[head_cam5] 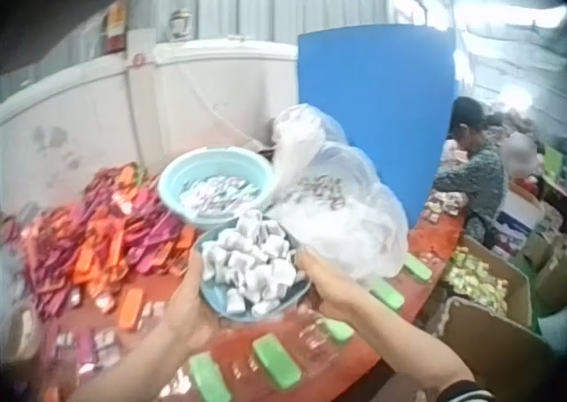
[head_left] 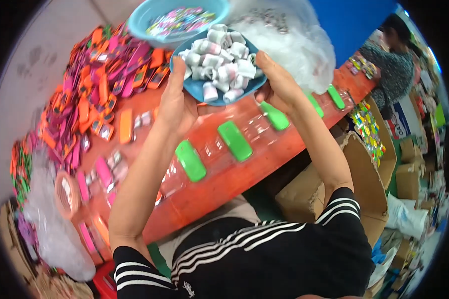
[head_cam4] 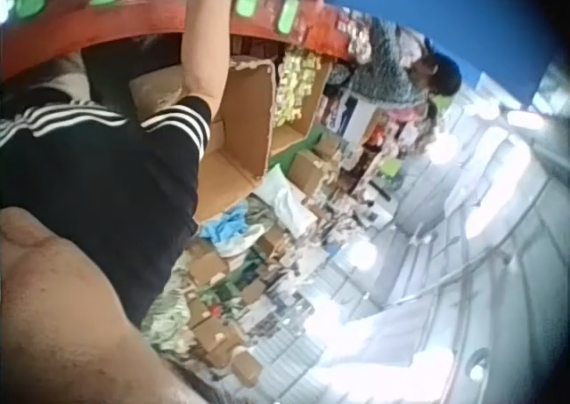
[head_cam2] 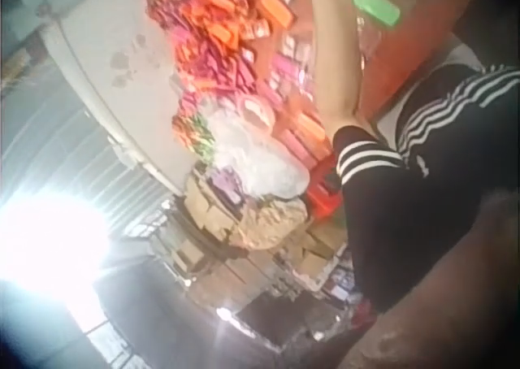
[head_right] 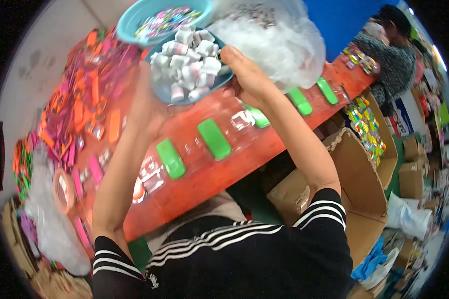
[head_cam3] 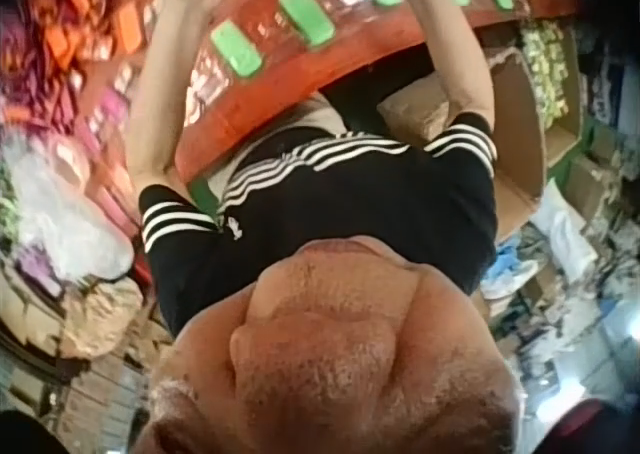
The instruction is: Packaging toy mobile phones into plastic molds.
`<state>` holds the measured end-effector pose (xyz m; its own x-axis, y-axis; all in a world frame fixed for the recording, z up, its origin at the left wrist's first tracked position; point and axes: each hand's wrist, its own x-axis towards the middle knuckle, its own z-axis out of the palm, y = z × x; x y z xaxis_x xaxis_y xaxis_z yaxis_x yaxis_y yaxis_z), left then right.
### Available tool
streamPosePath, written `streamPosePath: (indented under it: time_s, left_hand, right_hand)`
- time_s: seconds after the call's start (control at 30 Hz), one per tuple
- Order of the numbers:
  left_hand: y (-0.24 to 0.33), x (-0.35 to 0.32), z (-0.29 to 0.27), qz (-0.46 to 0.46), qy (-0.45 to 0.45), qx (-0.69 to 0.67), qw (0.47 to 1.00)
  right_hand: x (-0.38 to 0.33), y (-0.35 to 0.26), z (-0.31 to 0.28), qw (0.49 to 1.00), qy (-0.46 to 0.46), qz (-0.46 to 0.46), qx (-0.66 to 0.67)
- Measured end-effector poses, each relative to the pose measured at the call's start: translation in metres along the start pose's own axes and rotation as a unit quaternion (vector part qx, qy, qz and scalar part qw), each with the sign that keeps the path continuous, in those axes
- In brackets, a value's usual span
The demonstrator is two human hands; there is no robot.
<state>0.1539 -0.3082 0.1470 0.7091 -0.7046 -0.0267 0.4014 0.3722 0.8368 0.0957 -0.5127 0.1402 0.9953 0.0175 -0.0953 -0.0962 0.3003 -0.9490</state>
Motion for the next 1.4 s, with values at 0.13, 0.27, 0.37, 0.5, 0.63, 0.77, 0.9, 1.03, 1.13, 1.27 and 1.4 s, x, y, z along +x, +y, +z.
streamPosePath:
  time_s: [0.13,0.27,0.37,0.5,0.63,0.77,0.9,1.03,1.13,1.27,1.4]
  left_hand:
    - [-0.012,-0.105,-0.032,0.065,0.093,-0.079,0.99]
    - [-0.017,-0.205,-0.054,0.109,0.227,-0.103,0.962]
    - [-0.026,-0.264,-0.063,0.139,0.315,-0.098,0.934]
    - [-0.033,-0.327,-0.06,0.15,0.374,-0.135,0.905]
    - [-0.043,-0.37,-0.059,0.161,0.446,-0.105,0.874]
    - [-0.061,-0.412,-0.064,0.205,0.455,-0.106,0.86]
    - [-0.07,-0.449,-0.062,0.22,0.477,-0.156,0.836]
    - [-0.078,-0.475,-0.065,0.25,0.493,-0.121,0.824]
    - [-0.091,-0.493,-0.071,0.262,0.544,-0.121,0.788]
    - [-0.106,-0.513,-0.073,0.286,0.581,-0.154,0.746]
    - [-0.11,-0.524,-0.077,0.297,0.597,-0.161,0.728]
  right_hand:
    - [-0.023,0.04,0.072,0.99,-0.102,0.04,-0.091]
    - [-0.017,0.059,0.123,0.948,-0.13,-0.123,-0.265]
    - [-0.013,0.059,0.18,0.887,-0.166,-0.272,-0.334]
    - [-0.029,0.075,0.275,0.752,-0.314,-0.399,-0.419]
    - [-0.046,0.112,0.327,0.688,-0.397,-0.396,-0.461]
    - [-0.07,0.139,0.361,0.63,-0.456,-0.41,-0.477]
    - [-0.083,0.145,0.388,0.621,-0.549,-0.361,-0.429]
    - [-0.076,0.144,0.419,0.743,-0.582,-0.086,-0.319]
    - [-0.059,0.17,0.449,0.787,-0.584,-0.016,-0.2]
    - [-0.035,0.215,0.484,0.744,-0.529,-0.243,-0.329]
    - [-0.03,0.248,0.508,0.673,-0.429,-0.474,-0.372]
